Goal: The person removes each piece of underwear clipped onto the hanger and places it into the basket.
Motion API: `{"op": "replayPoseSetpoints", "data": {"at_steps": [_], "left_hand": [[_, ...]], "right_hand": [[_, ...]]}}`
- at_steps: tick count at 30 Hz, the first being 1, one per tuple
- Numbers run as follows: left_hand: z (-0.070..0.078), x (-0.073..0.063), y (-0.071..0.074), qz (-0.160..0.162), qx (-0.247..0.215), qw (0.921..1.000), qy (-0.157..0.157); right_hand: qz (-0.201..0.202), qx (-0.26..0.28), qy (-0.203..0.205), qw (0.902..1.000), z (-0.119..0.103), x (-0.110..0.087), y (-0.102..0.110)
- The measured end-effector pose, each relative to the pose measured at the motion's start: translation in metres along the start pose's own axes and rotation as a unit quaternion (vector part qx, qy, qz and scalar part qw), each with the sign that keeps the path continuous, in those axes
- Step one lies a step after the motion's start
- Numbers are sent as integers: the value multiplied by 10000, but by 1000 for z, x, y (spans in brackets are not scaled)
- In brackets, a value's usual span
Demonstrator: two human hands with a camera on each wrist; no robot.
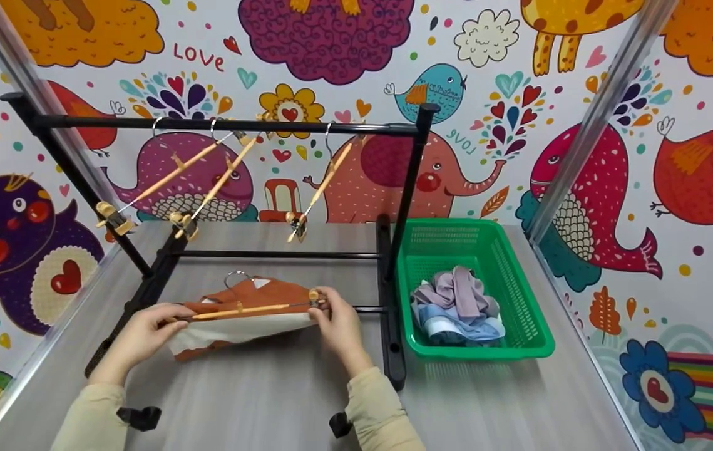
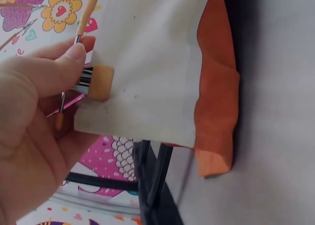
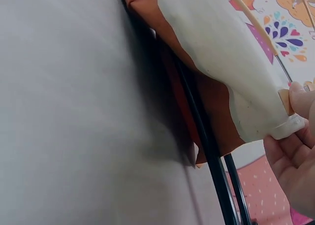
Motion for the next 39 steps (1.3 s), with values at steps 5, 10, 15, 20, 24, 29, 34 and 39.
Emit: {"op": "replayPoseSetpoints", "data": {"at_steps": [5, 10, 15, 20, 24, 29, 34, 39], "left_hand": [[6, 3, -16, 84, -258, 9993, -246], [13, 5, -30, 140, -411, 9983, -382], [19, 4, -44, 190, -409, 9986, -263], [24, 5, -56, 196, -346, 9987, -314], [27, 6, -63, 188, -353, 9980, -487], [31, 9, -69, 186, -430, 9973, -557], [37, 14, -74, 166, -511, 9964, -651], [43, 21, -77, 117, -727, 9944, -763]], "right_hand": [[172, -14, -25, 9998, 7, -8, 12], [311, -67, -123, 9994, 12, -16, 23], [452, -144, -155, 9988, 15, -23, 33], [554, -204, -181, 9981, 18, -31, 42], [540, -217, -390, 9975, 18, -36, 50], [533, -188, -417, 9975, 15, -38, 60], [580, -263, -296, 9975, 14, -37, 71], [705, -408, -120, 9966, 16, -37, 81]]}}
Point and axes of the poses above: each hand's wrist, its own x-axis towards the middle knuckle, its own y-axis out of the back of the hand, z = x × y, the point moved 2 cm from there along x, towards the middle knuckle, and after that the axes turned 5 degrees about -z, right-handed, at the moved point
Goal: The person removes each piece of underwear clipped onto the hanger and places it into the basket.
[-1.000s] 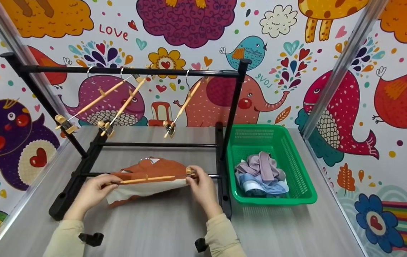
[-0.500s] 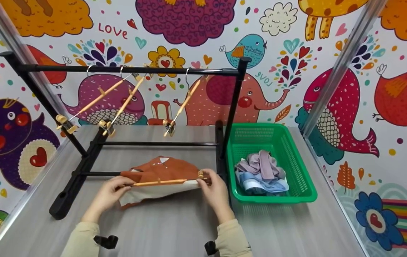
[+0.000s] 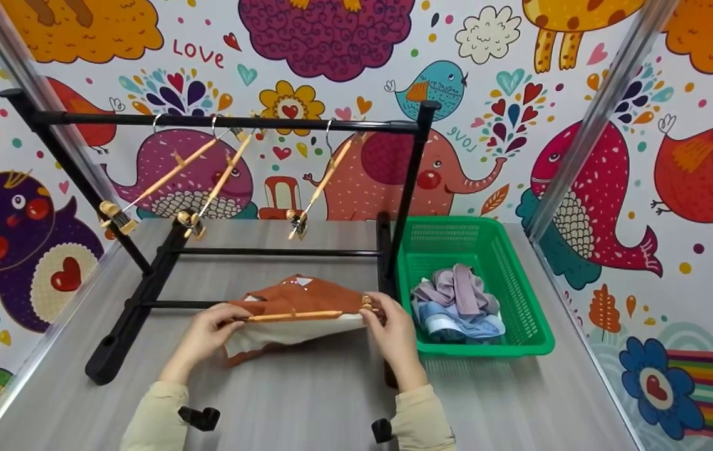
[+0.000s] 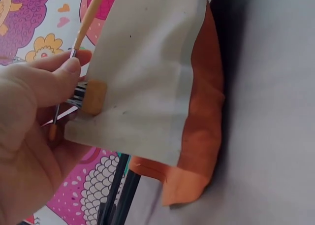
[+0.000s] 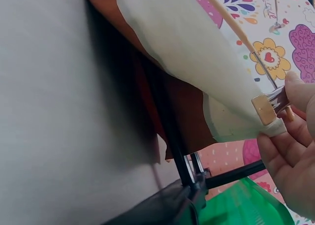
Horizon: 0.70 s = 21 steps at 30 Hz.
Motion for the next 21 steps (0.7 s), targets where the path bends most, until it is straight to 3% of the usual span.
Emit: {"op": "replayPoseSetpoints", "data": {"at_steps": [11, 21], "left_hand": [[8, 14, -4, -11, -134, 9998, -152], [5, 19, -9, -12, -301, 9994, -146]], "right_hand": [[38, 577, 147, 9982, 4, 4, 12], [230, 123, 373, 9990, -2, 12, 17]]}}
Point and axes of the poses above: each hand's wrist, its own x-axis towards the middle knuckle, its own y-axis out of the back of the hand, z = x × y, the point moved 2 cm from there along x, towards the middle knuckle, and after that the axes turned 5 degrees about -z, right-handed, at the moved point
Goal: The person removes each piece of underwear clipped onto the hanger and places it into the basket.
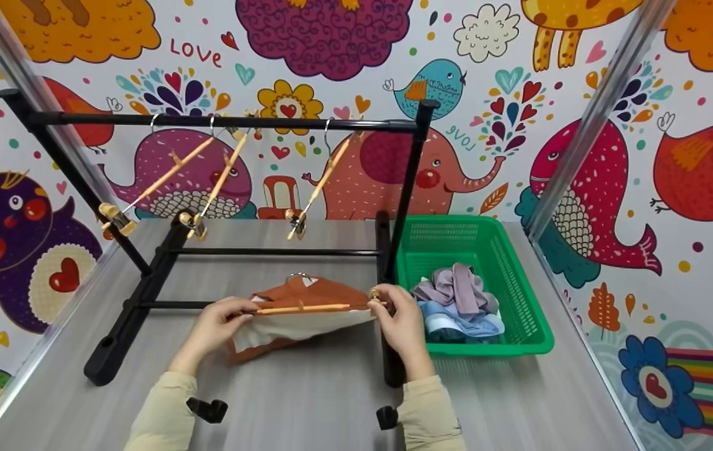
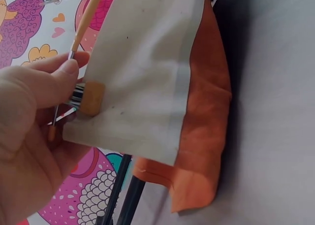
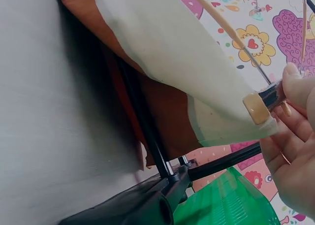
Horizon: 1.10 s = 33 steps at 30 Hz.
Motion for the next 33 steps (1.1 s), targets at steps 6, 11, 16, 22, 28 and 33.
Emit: {"op": "replayPoseSetpoints", "data": {"at_steps": [6, 11, 16, 22, 28, 33], "left_hand": [[-2, 1, -3, -16, -8, 9999, 106], [-1, 4, -4, 26, 13, 9999, 119], [2, 7, -4, 39, 91, 9999, 103], [4, 8, -5, 35, 177, 9998, 59], [4, 10, -8, 105, 175, 9998, -14], [7, 13, -8, 130, 143, 9998, -53]], "right_hand": [[71, -25, 355, 9993, -30, 5, 7], [39, -22, 145, 9999, -37, 7, 8], [83, 241, -139, 9996, -33, 6, 5], [46, 356, -368, 9987, -31, 5, 4], [47, 224, -571, 9981, -19, 7, 2], [166, -136, -398, 9990, 10, 8, -3]]}}
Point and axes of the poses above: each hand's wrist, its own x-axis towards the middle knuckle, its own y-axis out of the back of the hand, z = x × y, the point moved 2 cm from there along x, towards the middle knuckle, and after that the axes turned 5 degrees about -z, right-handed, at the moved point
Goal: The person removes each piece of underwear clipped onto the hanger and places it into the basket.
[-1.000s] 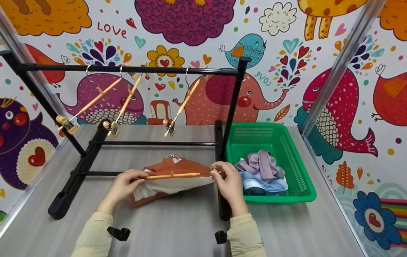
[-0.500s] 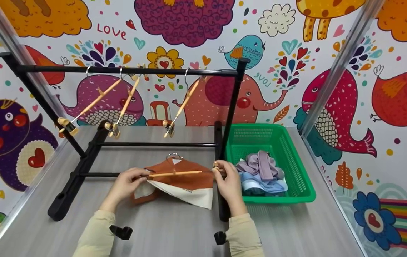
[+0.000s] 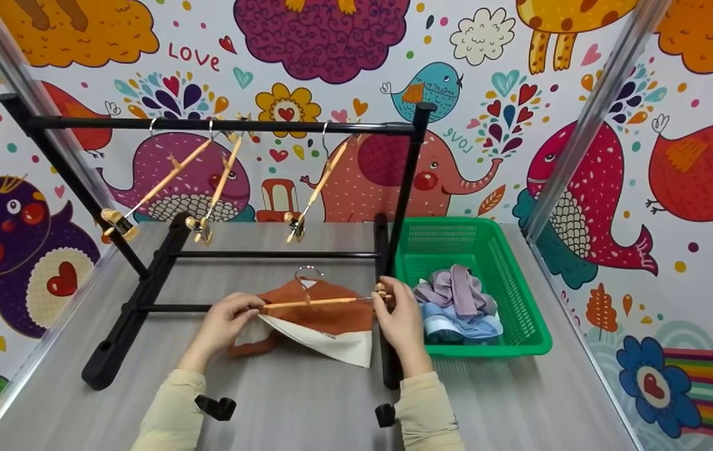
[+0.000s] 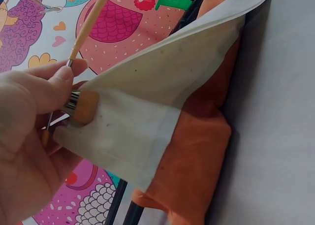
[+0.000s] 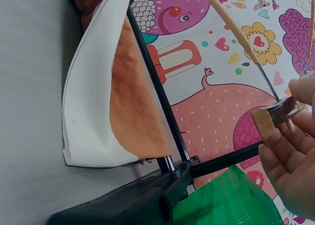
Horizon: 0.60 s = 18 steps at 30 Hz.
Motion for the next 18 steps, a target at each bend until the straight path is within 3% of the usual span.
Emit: {"op": "replayPoseSetpoints", "data": {"at_steps": [4, 9, 18], "left_hand": [[1, 1, -1, -4, 22, 10000, -1], [1, 0, -2, -15, 76, 9999, -67], [2, 1, -3, 10, 134, 9999, -76]], "right_hand": [[179, -573, 598, 9964, -7, 1, 0], [280, -1462, 1501, 9774, -16, 3, -5], [-30, -2184, 2225, 9502, -27, 3, -18]]}}
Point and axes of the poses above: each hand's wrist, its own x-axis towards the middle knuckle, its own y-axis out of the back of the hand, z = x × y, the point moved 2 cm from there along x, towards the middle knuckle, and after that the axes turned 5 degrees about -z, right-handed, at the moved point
